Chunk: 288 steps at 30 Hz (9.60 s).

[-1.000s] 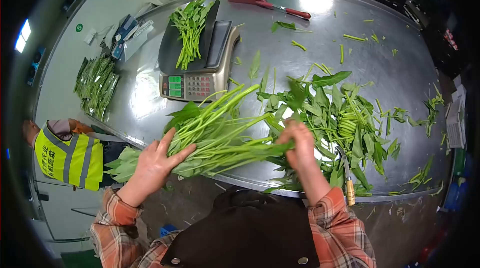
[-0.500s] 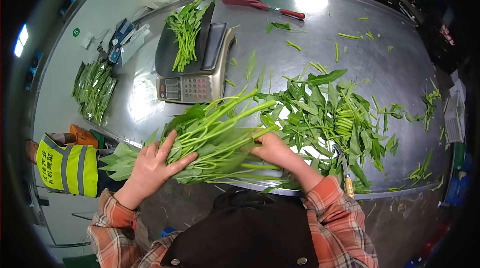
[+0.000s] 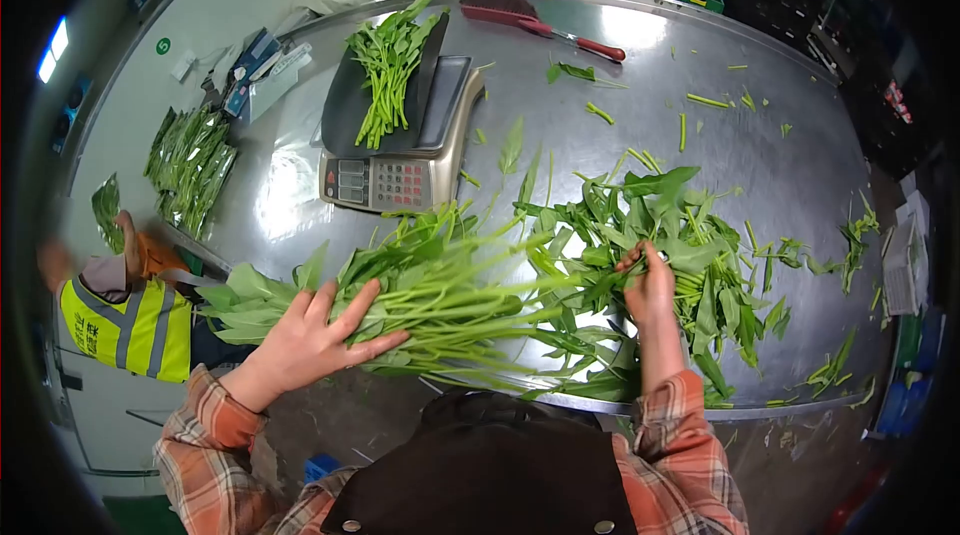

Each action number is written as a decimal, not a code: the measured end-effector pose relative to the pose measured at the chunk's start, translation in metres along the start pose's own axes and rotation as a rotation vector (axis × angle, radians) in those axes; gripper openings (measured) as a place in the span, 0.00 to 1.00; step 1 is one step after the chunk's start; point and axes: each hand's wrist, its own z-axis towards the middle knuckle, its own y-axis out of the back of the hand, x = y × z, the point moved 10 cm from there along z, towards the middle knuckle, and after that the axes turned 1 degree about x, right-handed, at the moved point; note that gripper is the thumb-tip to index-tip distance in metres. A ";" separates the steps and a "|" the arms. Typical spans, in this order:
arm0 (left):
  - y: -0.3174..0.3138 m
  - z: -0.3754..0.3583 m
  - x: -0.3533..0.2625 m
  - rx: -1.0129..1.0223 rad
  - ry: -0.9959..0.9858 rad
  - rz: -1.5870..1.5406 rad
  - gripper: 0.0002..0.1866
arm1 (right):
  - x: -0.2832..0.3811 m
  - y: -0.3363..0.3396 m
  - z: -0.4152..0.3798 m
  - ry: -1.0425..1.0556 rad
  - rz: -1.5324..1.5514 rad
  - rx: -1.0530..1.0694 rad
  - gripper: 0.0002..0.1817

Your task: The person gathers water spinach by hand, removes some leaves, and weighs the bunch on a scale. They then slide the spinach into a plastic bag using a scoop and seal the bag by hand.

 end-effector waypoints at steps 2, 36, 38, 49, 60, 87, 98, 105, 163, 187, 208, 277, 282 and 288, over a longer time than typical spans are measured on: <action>-0.002 -0.004 -0.004 0.003 -0.082 0.037 0.35 | 0.032 -0.075 -0.029 0.032 -0.363 0.156 0.10; 0.029 -0.003 -0.019 -0.148 -0.206 -0.045 0.26 | -0.042 -0.129 -0.068 -0.193 -0.136 0.194 0.06; 0.035 -0.001 -0.024 -0.172 -0.246 -0.051 0.26 | -0.033 -0.104 -0.059 -0.131 -0.016 0.039 0.08; 0.035 -0.002 -0.020 -0.199 -0.232 -0.072 0.27 | -0.031 -0.192 -0.099 -0.171 -1.040 0.905 0.20; 0.021 -0.028 -0.014 -0.163 -0.160 -0.064 0.26 | 0.018 -0.150 0.002 -0.103 -0.948 0.406 0.14; 0.028 -0.052 0.017 -0.198 -0.024 -0.074 0.27 | -0.037 -0.138 -0.058 -0.039 -1.329 0.886 0.17; 0.029 -0.053 0.019 -0.170 -0.041 -0.064 0.26 | -0.010 -0.204 -0.103 0.709 -1.340 0.965 0.06; 0.036 -0.051 0.019 -0.192 -0.022 -0.074 0.28 | -0.057 -0.190 -0.085 0.316 -1.545 1.061 0.20; 0.043 -0.066 0.040 -0.228 0.114 -0.228 0.40 | -0.101 -0.222 -0.086 0.256 -1.432 0.773 0.10; 0.067 -0.099 0.073 -0.049 0.215 -0.181 0.43 | -0.138 -0.161 0.010 -0.337 -0.988 0.424 0.17; 0.067 -0.091 0.111 -0.091 0.481 -0.306 0.31 | -0.154 -0.168 0.007 -0.037 -1.437 0.800 0.26; -0.109 -0.151 -0.170 0.250 1.536 -2.655 0.35 | -0.039 -0.133 -0.040 -0.418 -1.050 0.631 0.09; -0.115 -0.147 -0.172 0.198 1.500 -2.703 0.36 | -0.067 -0.090 -0.137 -0.742 -1.316 0.645 0.25; -0.127 -0.134 -0.167 0.192 1.431 -2.717 0.36 | -0.107 -0.093 -0.161 -0.360 -1.429 0.800 0.32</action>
